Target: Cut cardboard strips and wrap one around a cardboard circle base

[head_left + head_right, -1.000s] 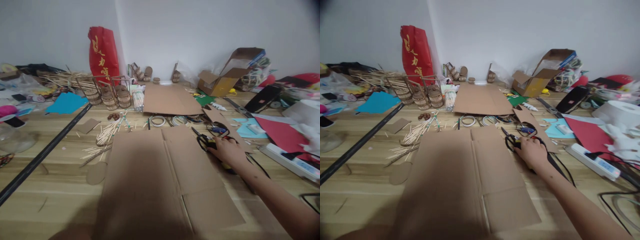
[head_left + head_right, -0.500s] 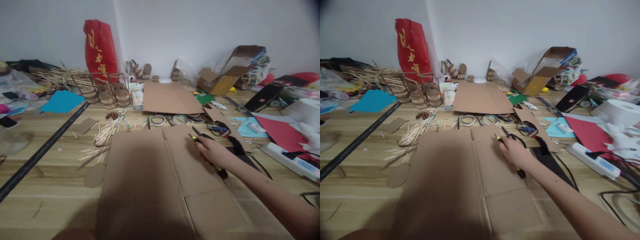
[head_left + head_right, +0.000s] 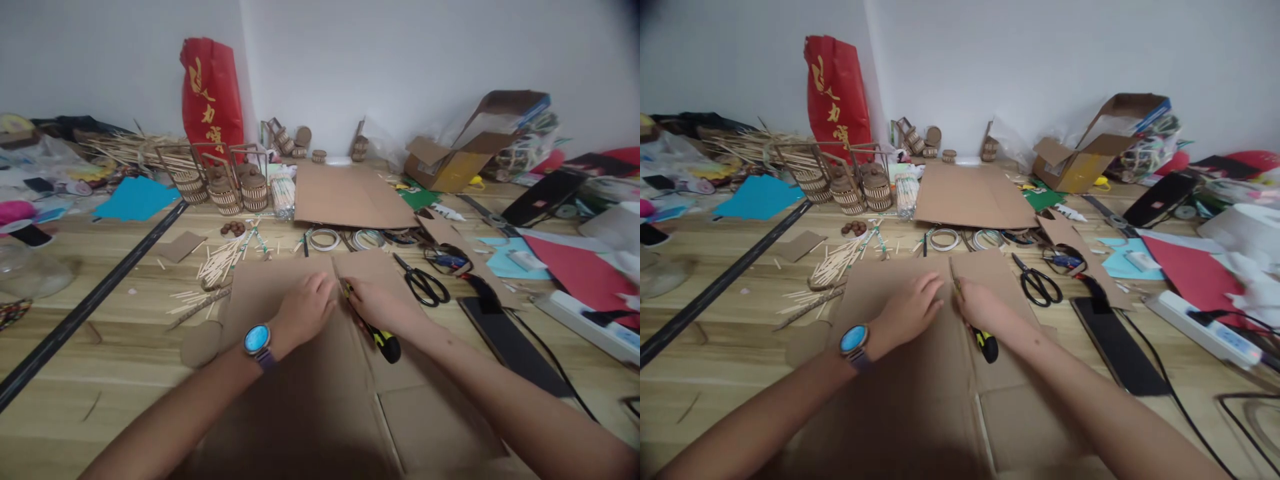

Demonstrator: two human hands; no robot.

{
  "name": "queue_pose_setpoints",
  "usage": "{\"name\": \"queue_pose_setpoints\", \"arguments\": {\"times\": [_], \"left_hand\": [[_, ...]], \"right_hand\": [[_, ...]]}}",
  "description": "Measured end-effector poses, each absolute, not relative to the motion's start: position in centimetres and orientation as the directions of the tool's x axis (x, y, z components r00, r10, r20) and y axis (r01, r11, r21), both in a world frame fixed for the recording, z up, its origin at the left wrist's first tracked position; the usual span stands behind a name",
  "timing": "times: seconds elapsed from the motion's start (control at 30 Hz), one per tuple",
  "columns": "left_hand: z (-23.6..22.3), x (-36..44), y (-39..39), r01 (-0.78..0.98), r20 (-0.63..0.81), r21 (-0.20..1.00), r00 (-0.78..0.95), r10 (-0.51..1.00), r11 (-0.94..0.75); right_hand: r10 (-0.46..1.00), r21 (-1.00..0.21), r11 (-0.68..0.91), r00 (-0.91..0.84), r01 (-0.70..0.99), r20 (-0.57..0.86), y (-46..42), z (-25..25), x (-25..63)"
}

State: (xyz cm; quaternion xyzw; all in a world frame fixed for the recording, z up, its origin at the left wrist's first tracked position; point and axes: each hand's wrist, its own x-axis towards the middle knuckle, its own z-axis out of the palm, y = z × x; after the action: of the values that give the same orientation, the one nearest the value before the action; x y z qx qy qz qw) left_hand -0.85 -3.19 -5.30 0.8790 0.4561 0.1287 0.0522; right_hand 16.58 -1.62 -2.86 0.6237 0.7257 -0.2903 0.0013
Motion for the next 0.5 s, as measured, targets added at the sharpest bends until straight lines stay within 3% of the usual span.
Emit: {"name": "queue_pose_setpoints", "arguments": {"times": [0.2, 0.5], "left_hand": [[-9.7, -0.6, -1.4, 0.792, 0.084, 0.186, 0.577, 0.812, -0.582], [-9.9, -0.7, -1.7, 0.780, 0.132, 0.179, 0.585, 0.801, -0.599]], "right_hand": [[0.908, -0.300, 0.083, -0.196, 0.950, -0.370, -1.2, -3.1, 16.1], [0.897, -0.172, 0.214, -0.263, 0.962, -0.354, -0.6, -3.4, 15.8]]}}
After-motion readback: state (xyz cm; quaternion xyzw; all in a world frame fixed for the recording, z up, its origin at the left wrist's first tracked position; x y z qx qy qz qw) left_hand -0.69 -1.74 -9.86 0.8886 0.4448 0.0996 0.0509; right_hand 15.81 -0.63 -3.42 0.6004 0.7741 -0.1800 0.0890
